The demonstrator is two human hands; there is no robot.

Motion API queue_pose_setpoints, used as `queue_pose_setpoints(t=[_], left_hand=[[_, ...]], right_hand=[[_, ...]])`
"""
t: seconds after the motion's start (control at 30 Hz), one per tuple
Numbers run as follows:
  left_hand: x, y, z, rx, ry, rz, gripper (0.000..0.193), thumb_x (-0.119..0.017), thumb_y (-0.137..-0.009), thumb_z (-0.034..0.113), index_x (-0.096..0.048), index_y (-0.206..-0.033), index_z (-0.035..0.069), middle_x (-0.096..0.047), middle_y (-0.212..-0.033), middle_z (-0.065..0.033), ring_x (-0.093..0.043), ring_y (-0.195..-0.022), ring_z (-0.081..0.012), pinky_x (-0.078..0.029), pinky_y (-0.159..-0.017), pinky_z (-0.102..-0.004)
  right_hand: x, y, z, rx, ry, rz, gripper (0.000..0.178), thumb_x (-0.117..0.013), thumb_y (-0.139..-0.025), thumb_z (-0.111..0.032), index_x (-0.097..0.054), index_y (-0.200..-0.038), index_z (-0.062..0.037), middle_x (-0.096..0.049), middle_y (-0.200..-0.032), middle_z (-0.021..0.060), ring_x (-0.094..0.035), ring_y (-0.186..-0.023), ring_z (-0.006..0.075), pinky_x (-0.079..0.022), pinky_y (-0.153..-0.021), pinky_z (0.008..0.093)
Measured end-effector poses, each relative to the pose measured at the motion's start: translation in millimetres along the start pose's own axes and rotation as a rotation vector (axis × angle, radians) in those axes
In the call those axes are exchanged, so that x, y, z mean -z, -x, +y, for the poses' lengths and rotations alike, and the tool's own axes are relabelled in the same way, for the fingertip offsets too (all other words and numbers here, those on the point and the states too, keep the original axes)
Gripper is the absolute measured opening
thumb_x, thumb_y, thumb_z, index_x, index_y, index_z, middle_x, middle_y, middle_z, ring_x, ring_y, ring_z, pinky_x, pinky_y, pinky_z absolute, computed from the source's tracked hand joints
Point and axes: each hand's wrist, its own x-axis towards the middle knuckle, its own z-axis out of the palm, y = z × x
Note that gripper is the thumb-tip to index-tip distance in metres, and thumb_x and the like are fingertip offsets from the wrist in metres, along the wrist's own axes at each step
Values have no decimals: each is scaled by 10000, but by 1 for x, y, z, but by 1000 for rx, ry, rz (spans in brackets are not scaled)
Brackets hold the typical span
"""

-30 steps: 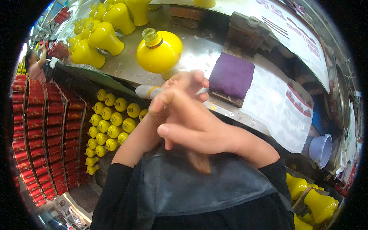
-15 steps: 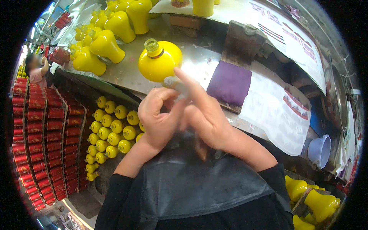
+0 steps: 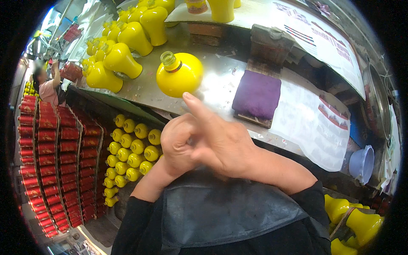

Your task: The person applies a printed label to the lower body of a yellow ceramic vase, smoothing it with fingers and a small tool. They then remove a plastic seal from the neck of the vase and place it aside. The person repeats the labeling process on a second yellow vase.

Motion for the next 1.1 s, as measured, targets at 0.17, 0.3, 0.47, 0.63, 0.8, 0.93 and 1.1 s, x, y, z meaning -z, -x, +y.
queue_pose_setpoints(t=[0.17, 0.3, 0.47, 0.63, 0.8, 0.93, 1.1], left_hand=[[28, -21, -6, 44, -149, -3, 86, -738, -853, -8, -711, -920, 38, -675, -828, -94, -644, -685, -234, -498, -633, -325], [42, -53, -28, 157, -260, 390, 151, -768, -870, 35, -722, -1013, 26, -663, -858, -54, -577, -710, -174, -495, -680, -288], [46, -80, -51, 233, -428, 217, 275, -827, -877, 98, -758, -1136, 40, -647, -960, -4, -559, -836, -75, -485, -752, -242], [47, -86, -53, 271, -403, 216, 262, -848, -766, 118, -779, -1007, 43, -707, -876, -56, -631, -774, -176, -532, -732, -304], [57, -85, -50, 268, -329, 154, 224, -830, -782, 53, -771, -997, 27, -722, -882, -47, -619, -775, -147, -520, -734, -282], [62, -82, -50, 310, -183, 109, 201, -811, -823, 22, -744, -1012, 17, -728, -939, -43, -619, -842, -127, -507, -800, -272], [56, -78, -55, 325, 59, 134, 186, -816, -834, 27, -700, -979, 12, -722, -996, -42, -636, -930, -145, -499, -887, -284]], right_hand=[[12, -23, 13, -243, -116, 168, 350, -588, -1005, -209, -570, -1314, -46, -695, -1151, 205, -700, -811, 309, -546, -741, 386], [4, -40, 20, 60, 162, 273, 278, -657, -932, -75, -608, -1206, -79, -699, -1036, 171, -701, -759, 329, -557, -680, 410], [-19, -64, 35, 202, 331, 196, 358, -628, -871, -25, -591, -1212, -129, -684, -907, 139, -687, -775, 386, -547, -660, 484], [-12, -71, 49, 188, 489, 96, 313, -605, -892, -72, -606, -1198, -137, -674, -839, 108, -691, -741, 352, -537, -605, 477], [-5, -68, 56, 197, 517, 165, 309, -636, -888, -97, -616, -1193, -144, -670, -830, 100, -692, -721, 338, -539, -592, 463], [1, -72, 66, 250, 476, 272, 356, -693, -843, -75, -616, -1182, -149, -665, -822, 96, -690, -707, 327, -544, -591, 451], [5, -71, 63, 259, 475, 322, 389, -711, -825, -76, -605, -1192, -153, -657, -815, 102, -692, -708, 329, -544, -581, 448]])
